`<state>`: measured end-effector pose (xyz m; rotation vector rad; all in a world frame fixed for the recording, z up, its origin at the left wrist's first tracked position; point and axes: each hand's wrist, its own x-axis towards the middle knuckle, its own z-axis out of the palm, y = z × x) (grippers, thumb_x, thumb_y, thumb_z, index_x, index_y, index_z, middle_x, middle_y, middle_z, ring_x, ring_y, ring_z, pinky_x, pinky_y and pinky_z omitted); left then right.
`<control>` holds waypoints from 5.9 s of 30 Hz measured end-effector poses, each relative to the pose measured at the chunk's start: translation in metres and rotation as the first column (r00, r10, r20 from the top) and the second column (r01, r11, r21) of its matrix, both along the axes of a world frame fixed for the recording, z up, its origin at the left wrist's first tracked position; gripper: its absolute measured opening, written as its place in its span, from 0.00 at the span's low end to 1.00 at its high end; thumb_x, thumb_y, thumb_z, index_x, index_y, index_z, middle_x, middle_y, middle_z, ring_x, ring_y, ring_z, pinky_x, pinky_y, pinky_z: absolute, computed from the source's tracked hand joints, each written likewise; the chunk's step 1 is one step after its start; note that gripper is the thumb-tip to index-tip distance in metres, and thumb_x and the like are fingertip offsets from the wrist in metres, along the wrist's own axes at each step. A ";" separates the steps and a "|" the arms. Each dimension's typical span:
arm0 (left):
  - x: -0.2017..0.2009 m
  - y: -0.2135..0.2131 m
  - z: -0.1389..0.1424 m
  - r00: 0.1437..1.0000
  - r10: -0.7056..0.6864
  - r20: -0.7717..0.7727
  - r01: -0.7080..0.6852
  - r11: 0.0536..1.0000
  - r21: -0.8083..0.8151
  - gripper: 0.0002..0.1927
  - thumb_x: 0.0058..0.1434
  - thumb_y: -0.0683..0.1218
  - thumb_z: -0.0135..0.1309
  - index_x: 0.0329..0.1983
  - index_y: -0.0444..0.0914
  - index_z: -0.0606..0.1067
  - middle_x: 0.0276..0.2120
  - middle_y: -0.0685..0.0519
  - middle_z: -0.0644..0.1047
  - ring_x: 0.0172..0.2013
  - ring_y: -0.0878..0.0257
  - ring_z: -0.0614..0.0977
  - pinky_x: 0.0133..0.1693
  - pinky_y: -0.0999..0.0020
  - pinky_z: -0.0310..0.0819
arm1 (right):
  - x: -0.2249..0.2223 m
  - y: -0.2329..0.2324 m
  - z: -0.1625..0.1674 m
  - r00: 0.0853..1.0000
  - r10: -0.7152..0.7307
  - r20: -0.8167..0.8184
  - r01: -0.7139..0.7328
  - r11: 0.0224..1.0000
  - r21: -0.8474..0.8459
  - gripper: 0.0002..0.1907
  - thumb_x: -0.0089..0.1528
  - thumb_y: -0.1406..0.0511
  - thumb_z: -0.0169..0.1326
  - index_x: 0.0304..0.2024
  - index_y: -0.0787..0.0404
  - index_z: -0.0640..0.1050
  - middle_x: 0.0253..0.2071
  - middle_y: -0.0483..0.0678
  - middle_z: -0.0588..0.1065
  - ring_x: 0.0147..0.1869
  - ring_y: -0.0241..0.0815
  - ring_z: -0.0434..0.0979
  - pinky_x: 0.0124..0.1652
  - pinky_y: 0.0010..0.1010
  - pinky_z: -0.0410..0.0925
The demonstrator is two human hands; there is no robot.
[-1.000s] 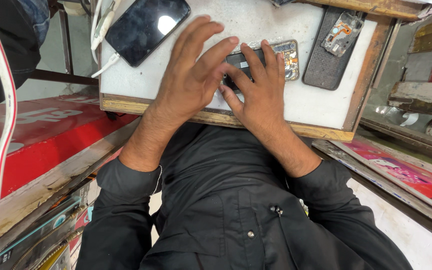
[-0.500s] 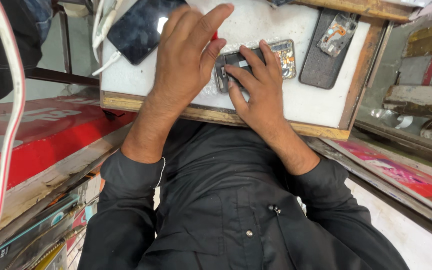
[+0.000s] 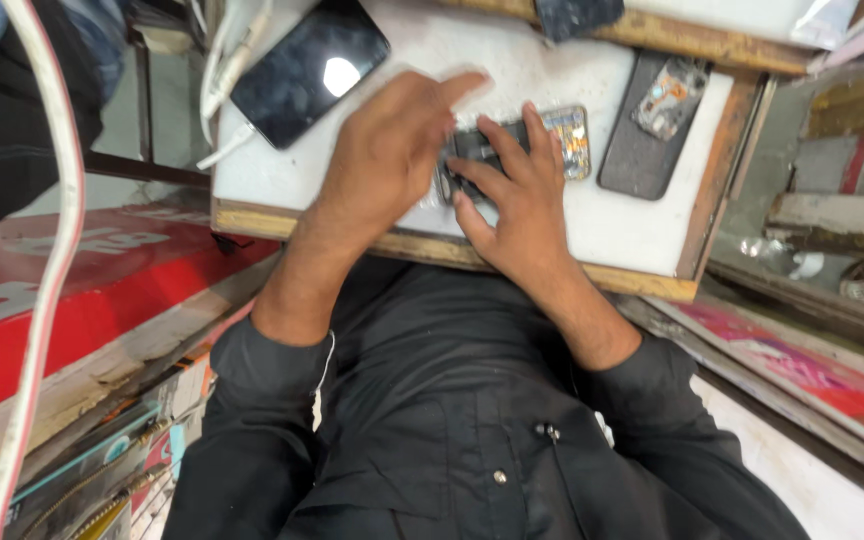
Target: The person disassembles a smartphone, removes the back cover and battery, and uses a screwdriver to adjust internal components. They handle a new LCD screen and compare it to the phone's frame before continuing to work on the internal parts.
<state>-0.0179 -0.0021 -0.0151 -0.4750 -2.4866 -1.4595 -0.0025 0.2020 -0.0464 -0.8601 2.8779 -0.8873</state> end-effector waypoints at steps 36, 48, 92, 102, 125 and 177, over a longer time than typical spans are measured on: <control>0.001 0.001 0.011 0.987 0.098 -0.127 -0.111 0.989 -0.099 0.23 0.63 0.37 0.57 0.61 0.44 0.71 0.47 0.47 0.78 0.50 0.43 0.80 0.53 0.53 0.73 | -0.010 0.002 0.006 0.994 -0.007 0.108 0.007 1.000 0.003 0.17 0.59 0.63 0.67 0.52 0.53 0.84 0.76 0.62 0.59 0.81 0.74 0.41 0.74 0.62 0.47; 0.010 0.000 -0.022 0.981 0.088 -0.174 -0.114 0.982 -0.148 0.30 0.71 0.38 0.58 0.73 0.48 0.63 0.46 0.51 0.80 0.45 0.55 0.84 0.46 0.61 0.82 | -0.008 0.003 0.003 0.995 -0.003 0.096 0.004 1.000 -0.002 0.17 0.61 0.63 0.67 0.53 0.53 0.85 0.76 0.62 0.59 0.82 0.73 0.41 0.74 0.64 0.44; 0.081 0.009 -0.080 0.890 0.345 0.299 -0.443 0.811 0.382 0.41 0.75 0.39 0.63 0.79 0.41 0.48 0.37 0.51 0.79 0.35 0.71 0.81 0.38 0.79 0.74 | 0.009 0.022 -0.019 0.998 0.061 -0.003 -0.061 0.996 -0.067 0.17 0.61 0.73 0.57 0.50 0.54 0.85 0.70 0.50 0.70 0.83 0.61 0.51 0.79 0.62 0.48; 0.068 0.017 -0.087 0.876 0.338 0.345 -0.457 0.810 0.367 0.43 0.76 0.42 0.64 0.80 0.43 0.47 0.37 0.52 0.79 0.37 0.71 0.82 0.41 0.77 0.80 | 0.010 0.019 -0.024 0.998 0.048 -0.034 -0.049 0.998 -0.032 0.14 0.60 0.72 0.58 0.46 0.52 0.86 0.71 0.51 0.69 0.82 0.63 0.50 0.76 0.67 0.46; 0.058 0.021 -0.050 0.947 0.095 -0.308 -0.132 0.986 -0.100 0.35 0.72 0.37 0.62 0.74 0.44 0.56 0.48 0.48 0.79 0.46 0.54 0.85 0.45 0.64 0.82 | 0.008 0.010 -0.012 1.000 -0.010 0.007 0.010 0.998 -0.064 0.10 0.62 0.66 0.67 0.46 0.54 0.85 0.68 0.50 0.70 0.81 0.64 0.52 0.75 0.60 0.52; 0.048 0.011 -0.005 0.989 -0.123 -0.078 0.128 0.990 0.060 0.28 0.59 0.30 0.52 0.62 0.40 0.73 0.51 0.46 0.78 0.61 0.45 0.74 0.58 0.55 0.75 | 0.019 0.023 -0.001 0.984 0.146 -0.104 -0.132 0.983 0.130 0.17 0.60 0.63 0.66 0.52 0.52 0.82 0.67 0.55 0.67 0.74 0.66 0.62 0.67 0.71 0.56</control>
